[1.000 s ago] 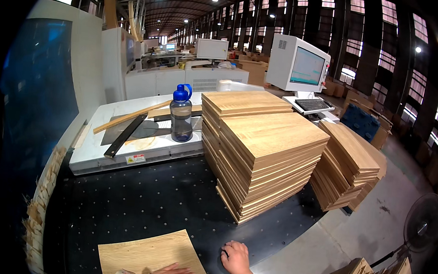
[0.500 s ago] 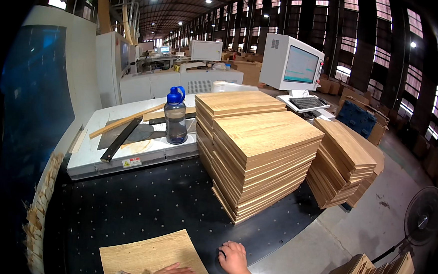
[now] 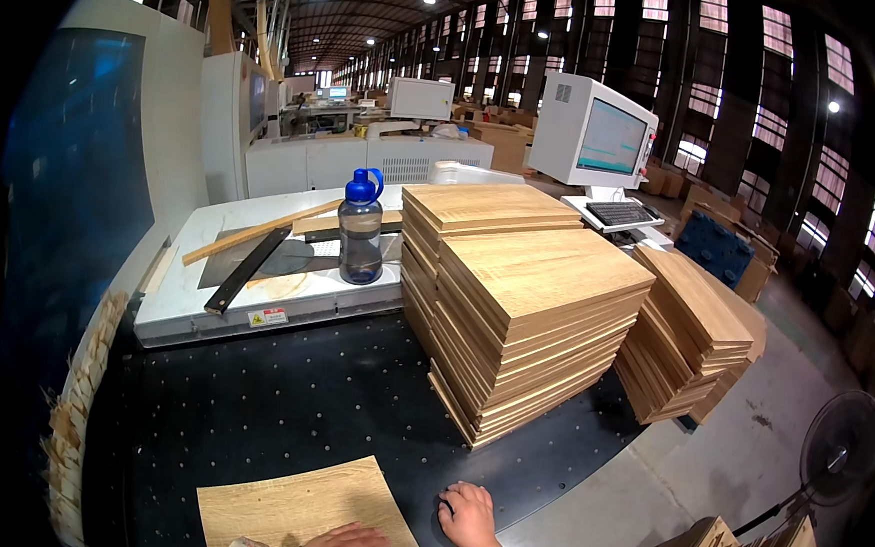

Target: The person picks up wood planks one at a time from a stack, handles them by turning them over to check both sides, and places them onto a separate pile on the floor.

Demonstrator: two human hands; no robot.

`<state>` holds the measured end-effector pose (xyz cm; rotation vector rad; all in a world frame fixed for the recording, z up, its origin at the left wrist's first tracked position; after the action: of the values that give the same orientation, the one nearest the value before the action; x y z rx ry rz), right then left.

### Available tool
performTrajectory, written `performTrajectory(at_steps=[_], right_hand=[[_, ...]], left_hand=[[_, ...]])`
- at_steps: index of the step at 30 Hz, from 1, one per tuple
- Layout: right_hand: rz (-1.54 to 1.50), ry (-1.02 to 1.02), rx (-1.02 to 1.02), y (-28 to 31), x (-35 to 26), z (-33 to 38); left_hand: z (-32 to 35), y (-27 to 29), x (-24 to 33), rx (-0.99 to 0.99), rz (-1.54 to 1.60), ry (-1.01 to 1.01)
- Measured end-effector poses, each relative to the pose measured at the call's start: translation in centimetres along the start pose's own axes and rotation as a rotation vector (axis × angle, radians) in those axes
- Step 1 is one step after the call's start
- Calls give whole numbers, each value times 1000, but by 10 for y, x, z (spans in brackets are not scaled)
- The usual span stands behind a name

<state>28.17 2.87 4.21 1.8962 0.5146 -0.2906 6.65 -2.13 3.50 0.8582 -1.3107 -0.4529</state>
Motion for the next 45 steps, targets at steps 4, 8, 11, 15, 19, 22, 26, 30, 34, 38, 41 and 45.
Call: performTrajectory(at_steps=[4, 8, 11, 15, 19, 22, 26, 30, 34, 38, 41, 45], right_hand=[[-33, -39, -54, -7, 2, 1], [-25, -30, -41, -5, 3, 1], [-19, -30, -41, -5, 2, 1], [-7, -25, -42, -5, 1, 1], [-16, -27, -41, -4, 1, 0], [-7, -26, -42, -6, 2, 0], [7, -19, -33, -3, -2, -2], [19, 7, -17, -2, -6, -3], [-2, -30, -53, -7, -1, 0], [17, -26, -23, 5, 0, 3], [26, -10, -24, 1, -1, 2], [-30, 33, -15, 1, -3, 0]], left_hand=[[-8, -17, -20, -244, -549, 276], [-8, -11, -16, -106, -599, 243], [-7, -13, -17, -19, -644, 196], [-6, -12, -16, 62, -658, 145], [-8, -7, -11, -15, -623, 165], [-7, -7, -13, -5, -598, 158], [-5, -10, -17, -3, -525, 141], [-3, -11, -18, -30, -474, 130], [-2, -10, -16, -43, -427, 133], [-10, -10, -19, -20, -314, 105], [-9, -7, -20, -18, -299, 136], [1, -14, -39, 74, -399, 113]])
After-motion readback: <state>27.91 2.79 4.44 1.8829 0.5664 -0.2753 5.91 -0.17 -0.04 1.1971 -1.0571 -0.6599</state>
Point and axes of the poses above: each hand's wrist, its own z-axis away from the middle knuckle, its own y-axis out of the back of the hand, x = y × z, the point moved 8 cm from there along -z, towards the middle knuckle, and after that the axes turned 8 degrees about -x, right-handed, at the moved point
